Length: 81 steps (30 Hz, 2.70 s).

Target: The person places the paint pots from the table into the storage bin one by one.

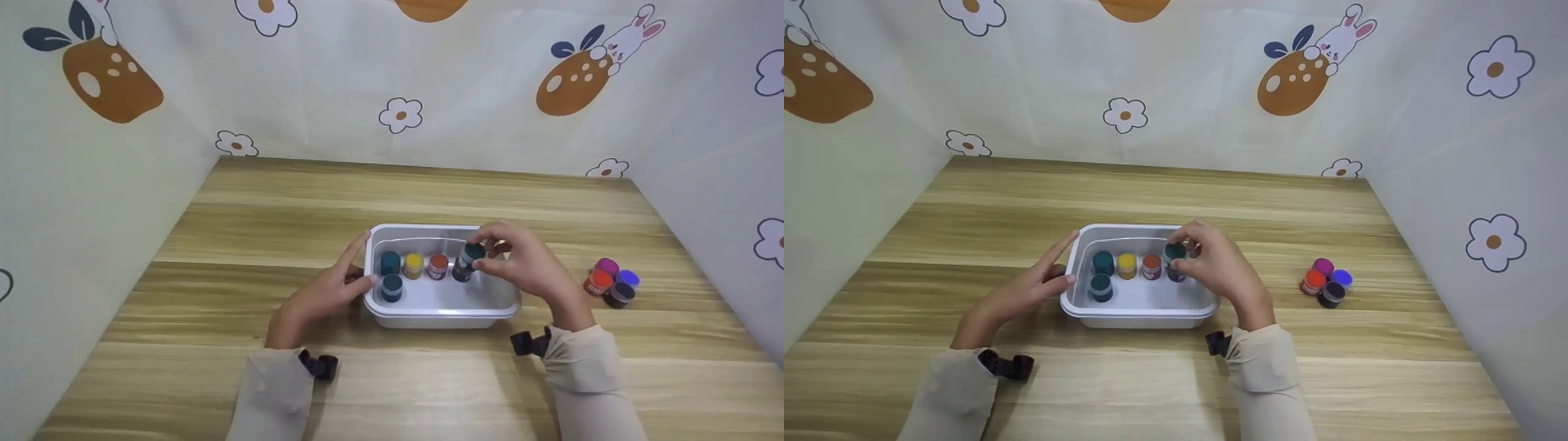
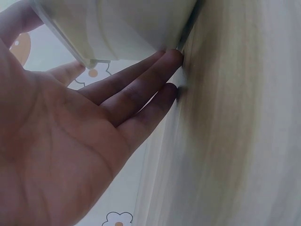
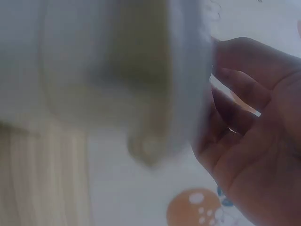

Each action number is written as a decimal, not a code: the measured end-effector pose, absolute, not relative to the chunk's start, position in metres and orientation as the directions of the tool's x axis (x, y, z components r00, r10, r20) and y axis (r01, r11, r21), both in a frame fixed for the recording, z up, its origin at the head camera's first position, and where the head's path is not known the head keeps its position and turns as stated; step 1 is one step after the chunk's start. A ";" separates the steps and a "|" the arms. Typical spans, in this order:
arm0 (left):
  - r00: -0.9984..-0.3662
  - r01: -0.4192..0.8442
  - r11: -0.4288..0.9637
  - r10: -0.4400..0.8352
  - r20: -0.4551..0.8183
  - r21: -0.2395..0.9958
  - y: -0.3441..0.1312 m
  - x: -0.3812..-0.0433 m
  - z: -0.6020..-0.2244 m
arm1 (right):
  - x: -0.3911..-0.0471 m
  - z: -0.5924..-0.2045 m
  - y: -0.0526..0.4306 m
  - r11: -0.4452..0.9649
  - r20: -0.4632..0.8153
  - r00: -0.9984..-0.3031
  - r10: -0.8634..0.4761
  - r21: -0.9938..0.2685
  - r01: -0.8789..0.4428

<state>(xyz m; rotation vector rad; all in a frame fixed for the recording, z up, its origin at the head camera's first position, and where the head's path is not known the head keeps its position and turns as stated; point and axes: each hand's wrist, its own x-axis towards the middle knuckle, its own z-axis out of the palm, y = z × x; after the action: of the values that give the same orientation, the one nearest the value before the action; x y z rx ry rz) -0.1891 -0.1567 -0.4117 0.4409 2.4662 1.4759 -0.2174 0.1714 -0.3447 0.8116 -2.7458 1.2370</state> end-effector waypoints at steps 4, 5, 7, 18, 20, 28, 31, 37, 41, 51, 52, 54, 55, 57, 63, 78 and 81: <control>-0.924 0.157 0.436 0.381 -0.024 0.886 -0.157 -0.189 -0.412 | -0.220 -0.355 0.151 0.533 0.208 -0.840 -0.501 -0.691 -0.489; -0.921 0.169 0.427 0.390 -0.013 0.888 -0.157 -0.190 -0.412 | -0.221 -0.358 0.146 0.528 0.205 -0.833 -0.514 -0.691 -0.495; -0.914 0.186 0.414 0.405 0.002 0.891 -0.157 -0.190 -0.413 | -0.222 -0.362 0.138 0.515 0.204 -0.817 -0.539 -0.688 -0.512; -0.922 0.140 0.431 0.385 -0.042 0.891 -0.157 -0.189 -0.412 | -0.225 -0.379 0.104 0.550 0.158 -0.801 -0.577 -0.650 -0.524; -0.923 0.132 0.436 0.381 -0.049 0.890 -0.157 -0.189 -0.411 | -0.226 -0.382 0.100 0.549 0.146 -0.796 -0.587 -0.651 -0.524; -0.919 0.137 0.420 0.393 -0.043 0.897 -0.156 -0.189 -0.409 | -0.227 -0.383 0.096 0.585 0.105 -0.797 -0.595 -0.624 -0.518; -0.920 0.136 0.422 0.390 -0.045 0.896 -0.157 -0.189 -0.409 | -0.226 -0.383 0.093 0.616 0.084 -0.811 -0.579 -0.607 -0.503; -0.918 0.161 0.418 0.396 -0.021 0.894 -0.158 -0.188 -0.412 | -0.224 -0.385 0.088 0.668 0.065 -0.834 -0.548 -0.566 -0.483; -0.919 0.166 0.422 0.393 -0.015 0.891 -0.160 -0.187 -0.413 | -0.223 -0.387 0.086 0.673 0.077 -0.836 -0.543 -0.556 -0.488; -0.923 0.153 0.442 0.384 -0.032 0.884 -0.157 -0.187 -0.410 | -0.225 -0.382 0.094 0.643 0.091 -0.832 -0.547 -0.591 -0.487; -0.922 0.155 0.440 0.387 -0.031 0.884 -0.157 -0.188 -0.410 | -0.224 -0.381 0.097 0.634 0.103 -0.830 -0.548 -0.596 -0.492; -0.922 0.152 0.446 0.386 -0.036 0.882 -0.156 -0.189 -0.411 | -0.224 -0.378 0.103 0.618 0.137 -0.825 -0.548 -0.598 -0.510; -0.924 0.147 0.450 0.381 -0.040 0.881 -0.156 -0.189 -0.411 | -0.224 -0.377 0.106 0.609 0.154 -0.823 -0.546 -0.602 -0.516; -0.924 0.146 0.452 0.381 -0.042 0.880 -0.156 -0.189 -0.411 | -0.223 -0.373 0.115 0.594 0.174 -0.826 -0.535 -0.618 -0.515; -0.923 0.152 0.443 0.384 -0.034 0.883 -0.158 -0.188 -0.413 | -0.221 -0.364 0.157 0.613 0.209 -0.880 -0.426 -0.649 -0.451; -0.919 0.179 0.435 0.394 -0.008 0.882 -0.160 -0.187 -0.413 | -0.208 -0.367 0.288 0.727 0.187 -0.974 -0.125 -0.651 -0.218; -0.922 0.172 0.439 0.386 -0.013 0.882 -0.159 -0.188 -0.413 | -0.203 -0.372 0.309 0.723 0.166 -0.982 -0.087 -0.668 -0.177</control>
<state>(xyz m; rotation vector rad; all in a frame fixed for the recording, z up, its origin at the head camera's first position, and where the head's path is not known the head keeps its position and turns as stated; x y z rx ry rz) -0.1878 -0.1589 -0.4131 0.4879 2.4782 1.4808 -0.2033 0.3094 -0.3722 0.2156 -2.8008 1.1056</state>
